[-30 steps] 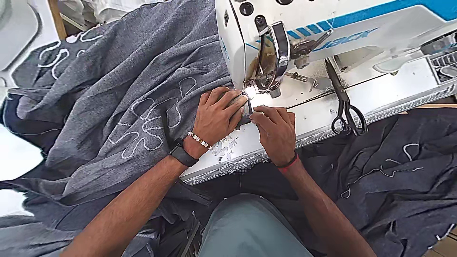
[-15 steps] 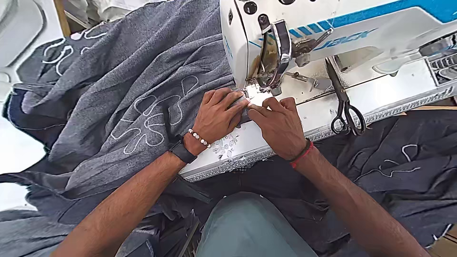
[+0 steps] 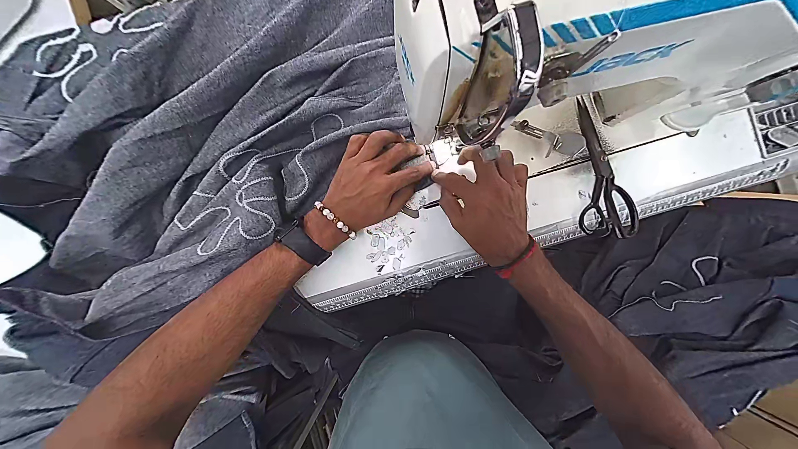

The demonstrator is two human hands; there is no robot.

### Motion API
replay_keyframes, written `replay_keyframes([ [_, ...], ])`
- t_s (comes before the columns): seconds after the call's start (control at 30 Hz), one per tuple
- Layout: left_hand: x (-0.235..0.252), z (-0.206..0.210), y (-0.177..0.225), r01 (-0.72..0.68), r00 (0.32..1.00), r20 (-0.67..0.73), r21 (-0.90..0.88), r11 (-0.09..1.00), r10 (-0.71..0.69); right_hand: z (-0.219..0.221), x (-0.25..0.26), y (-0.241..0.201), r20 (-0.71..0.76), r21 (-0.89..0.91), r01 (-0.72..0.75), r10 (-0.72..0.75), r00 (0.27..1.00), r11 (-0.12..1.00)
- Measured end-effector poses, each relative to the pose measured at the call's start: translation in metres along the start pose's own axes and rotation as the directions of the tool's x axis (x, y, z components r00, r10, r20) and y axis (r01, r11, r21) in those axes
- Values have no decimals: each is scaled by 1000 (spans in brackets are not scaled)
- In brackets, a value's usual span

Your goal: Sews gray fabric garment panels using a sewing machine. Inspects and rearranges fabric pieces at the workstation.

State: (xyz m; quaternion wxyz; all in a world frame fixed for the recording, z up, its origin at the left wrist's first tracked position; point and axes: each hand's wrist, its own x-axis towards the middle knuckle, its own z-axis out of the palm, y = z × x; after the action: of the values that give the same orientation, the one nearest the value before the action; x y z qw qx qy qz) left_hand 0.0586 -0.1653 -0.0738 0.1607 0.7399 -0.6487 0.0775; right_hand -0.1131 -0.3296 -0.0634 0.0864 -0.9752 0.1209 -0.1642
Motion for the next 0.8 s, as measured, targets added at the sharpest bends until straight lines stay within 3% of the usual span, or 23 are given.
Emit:
replay_keyframes([
  [0.2,5,2,-11,-1,1000,-8,3,1000,1,-8,12,4,143,-40,30,-24,989,999],
  [0.5,10,0,-22,-37,998,-47,16,999,38,-6,17,-11,145,-270,80,-41,989,959],
  [0.57,11,0,-22,-15,999,-46,19,1000,16,-15,16,-12,202,-218,66,-21,979,974],
  [0.67,17,-2,-28,-3,999,-54,11,1000,4,-59,14,27,167,-38,-122,127,978,992],
  [0.73,18,-1,-35,-18,998,-59,12,1000,19,-96,-1,82,37,-113,-326,332,943,939],
  [0.8,19,-1,-40,-24,998,-57,20,999,26,-102,-20,140,-36,-227,-497,502,864,838],
])
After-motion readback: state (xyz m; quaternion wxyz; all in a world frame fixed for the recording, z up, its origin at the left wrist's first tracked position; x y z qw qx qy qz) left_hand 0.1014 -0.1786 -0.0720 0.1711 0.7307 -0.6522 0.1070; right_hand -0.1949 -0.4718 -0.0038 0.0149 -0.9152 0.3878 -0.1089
